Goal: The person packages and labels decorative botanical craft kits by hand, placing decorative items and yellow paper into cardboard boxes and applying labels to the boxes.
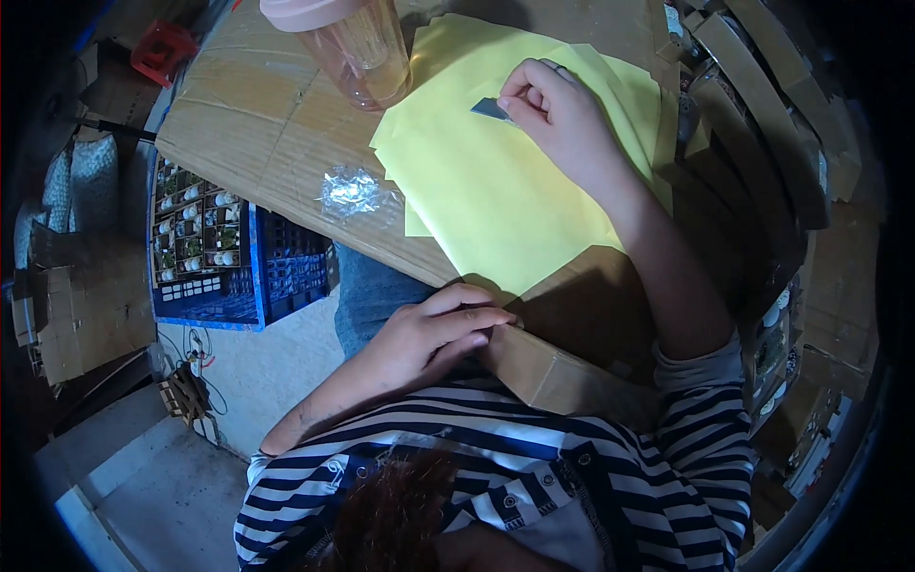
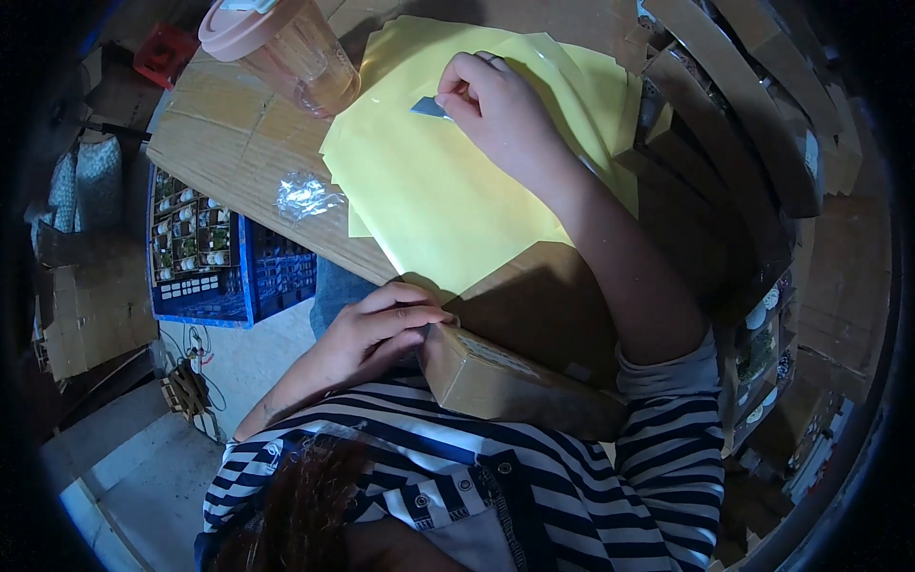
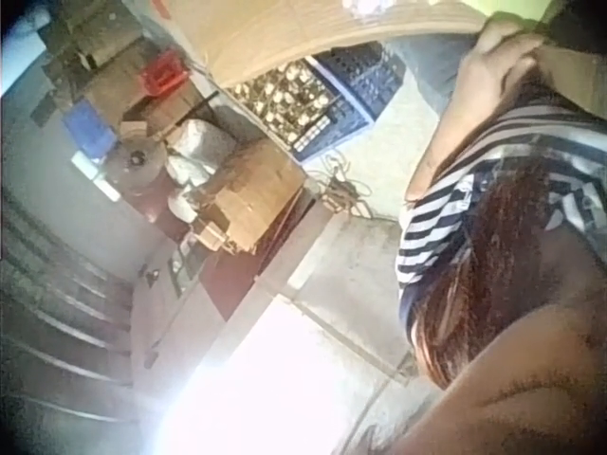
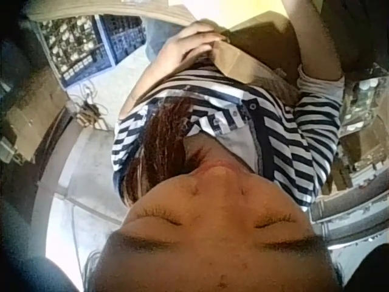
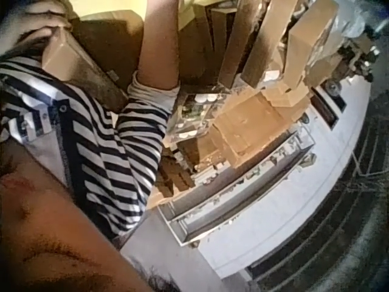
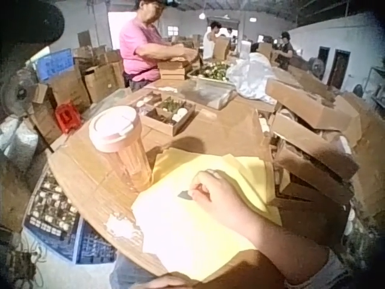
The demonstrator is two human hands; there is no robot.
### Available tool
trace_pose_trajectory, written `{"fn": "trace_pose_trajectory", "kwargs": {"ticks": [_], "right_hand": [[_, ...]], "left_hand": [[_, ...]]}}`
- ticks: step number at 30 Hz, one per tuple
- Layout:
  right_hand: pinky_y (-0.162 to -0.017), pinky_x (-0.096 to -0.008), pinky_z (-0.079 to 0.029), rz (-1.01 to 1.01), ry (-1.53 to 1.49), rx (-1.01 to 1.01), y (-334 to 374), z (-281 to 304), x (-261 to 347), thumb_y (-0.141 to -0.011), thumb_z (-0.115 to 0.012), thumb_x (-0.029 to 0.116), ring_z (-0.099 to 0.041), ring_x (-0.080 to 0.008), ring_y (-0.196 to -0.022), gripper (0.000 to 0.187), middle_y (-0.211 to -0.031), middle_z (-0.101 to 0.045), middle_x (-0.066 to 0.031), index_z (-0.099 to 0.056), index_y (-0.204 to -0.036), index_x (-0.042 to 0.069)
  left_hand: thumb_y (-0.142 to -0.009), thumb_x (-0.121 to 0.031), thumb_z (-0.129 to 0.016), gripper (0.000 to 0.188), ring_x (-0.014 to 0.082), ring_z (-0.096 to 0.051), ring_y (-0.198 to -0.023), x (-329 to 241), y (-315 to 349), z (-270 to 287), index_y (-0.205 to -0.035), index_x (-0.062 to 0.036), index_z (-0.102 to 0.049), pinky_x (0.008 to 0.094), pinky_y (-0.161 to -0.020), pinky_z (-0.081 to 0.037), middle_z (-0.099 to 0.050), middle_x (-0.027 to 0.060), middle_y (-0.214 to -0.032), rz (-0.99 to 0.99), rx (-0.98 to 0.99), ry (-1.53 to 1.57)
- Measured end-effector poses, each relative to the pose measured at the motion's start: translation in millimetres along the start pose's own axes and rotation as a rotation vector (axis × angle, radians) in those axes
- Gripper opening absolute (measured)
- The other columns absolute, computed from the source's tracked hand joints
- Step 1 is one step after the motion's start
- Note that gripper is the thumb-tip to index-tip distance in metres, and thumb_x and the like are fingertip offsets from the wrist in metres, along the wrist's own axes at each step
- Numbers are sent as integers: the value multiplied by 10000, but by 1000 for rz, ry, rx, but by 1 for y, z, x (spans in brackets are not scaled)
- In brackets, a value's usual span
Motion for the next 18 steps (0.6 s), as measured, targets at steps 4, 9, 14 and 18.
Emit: {"fn": "trace_pose_trajectory", "kwargs": {"ticks": [4, 9, 14, 18], "right_hand": [[-661, -334, -490, 0, 9, -1, 0, 1, 3, -904, -669, 62, -610, -222, -747, 114, -859, -604, -124, -579, -940, 2], [-667, -340, -486, 0, -9, 12, 0, -4, 3, -898, -676, 69, -599, -229, -740, 125, -845, -596, -127, -569, -925, 9], [-635, -270, -446, 67, -30, -38, -2, -4, -5, -907, -671, 47, -534, -122, -706, 110, -812, -562, -50, -575, -925, -3], [-642, -273, -456, 38, -110, -36, -7, -5, -11, -910, -675, 52, -545, -110, -715, 100, -810, -574, -42, -587, -923, 7]], "left_hand": [[-893, -90, -663, 484, 313, -685, -1058, -1, 0, 11, -1360, -150, -550, 362, -874, -581, -587, 101, -1341, -45, 193, -145], [-834, -66, -672, 537, 316, -666, -1105, -6, -5, 5, -1351, -126, -539, 395, -935, -556, -641, 81, -1280, -149, 206, -92], [-701, -319, -867, 514, 241, -527, -969, -61, -10, 43, -1145, -132, -690, 406, -888, -417, -678, -5, -1098, -403, 24, -332], [-691, -362, -875, 545, 268, -554, -952, -68, -2, 60, -1141, -119, -686, 389, -861, -445, -658, 44, -1020, -365, 11, -319]]}}
Point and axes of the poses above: each hand's wrist, its own y-axis away from the middle knuckle, its own z-axis out of the back of the hand, x = y × z, the point moved 1 cm from there along -y, towards the middle knuckle
